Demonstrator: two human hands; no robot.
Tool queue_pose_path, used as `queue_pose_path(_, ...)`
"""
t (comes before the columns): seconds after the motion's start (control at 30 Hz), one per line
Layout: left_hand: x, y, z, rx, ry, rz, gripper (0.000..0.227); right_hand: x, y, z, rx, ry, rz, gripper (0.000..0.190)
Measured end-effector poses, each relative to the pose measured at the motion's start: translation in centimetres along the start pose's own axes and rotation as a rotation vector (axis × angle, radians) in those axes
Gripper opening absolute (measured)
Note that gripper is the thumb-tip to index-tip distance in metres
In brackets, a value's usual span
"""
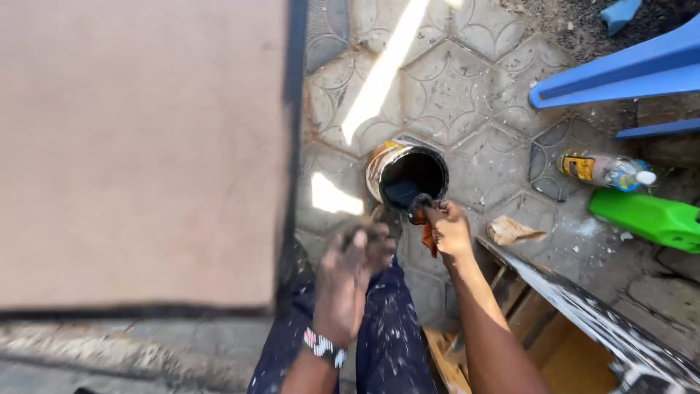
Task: The person paints the black frame of a rectangular wooden board using a cloth dipped in a bucket of black paint. They repeatedly dip the cloth into the paint and apply it to the edges of the board, holding the board with one hand while painting with the other.
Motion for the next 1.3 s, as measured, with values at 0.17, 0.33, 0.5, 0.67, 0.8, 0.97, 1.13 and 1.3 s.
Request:
queue_pose_path(0.17,-4.0,-3.5,-11.3,-0.158,-0.204,0.151,0.040,-8.2,3.0,2.4,0.545,-0.086,0.055,0.055)
queue_pose_path(0.33,-7.5,-2.5,-13.1,-0.715,-0.411,0.070,0.064,-13.5,6.1,3.4,0.711,-0.262,0.096,0.035)
queue_pose_path(0.5,-7.5,-2.4,-13.4,-0.612,-0.472,0.140,0.065,-16.5,5.2,8.3,0.696,-0.297,0.075,0.032)
queue_pose_path(0.67,-7.6,-3.3,-14.7,-0.534,-0.503,0.192,0.058,-16.9,5.0,7.6,0.684,-0.330,0.060,0.030)
queue_pose_path(0.8,-7.7,-4.3,-15.1,-0.533,-0.523,0.267,0.051,-13.0,6.3,2.0,0.515,0.178,0.112,0.023)
queue_pose_path(0.97,-8.3,-4.4,-14.0,-0.492,-0.502,0.310,0.040,-9.3,5.3,-0.8,0.288,0.488,0.078,0.029)
queue_pose_path(1.13,-8.7,-5.2,-15.1,-0.475,-0.438,0.317,0.034,-11.1,3.9,6.4,0.124,0.360,-0.133,0.021)
queue_pose_path(1.3,-8.4,-4.7,-15.0,-0.534,-0.446,0.307,0.037,-9.7,3.7,2.2,0.357,0.427,-0.241,0.019)
Point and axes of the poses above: each hand's wrist, its own x-axis away from the middle knuckle, its own y-axis out of the palm, z = x × y, the point moved 3 cm from there along -x, towards the middle knuckle, and after that the axes turned 15 degrees about -x, right-handed, at the moved point
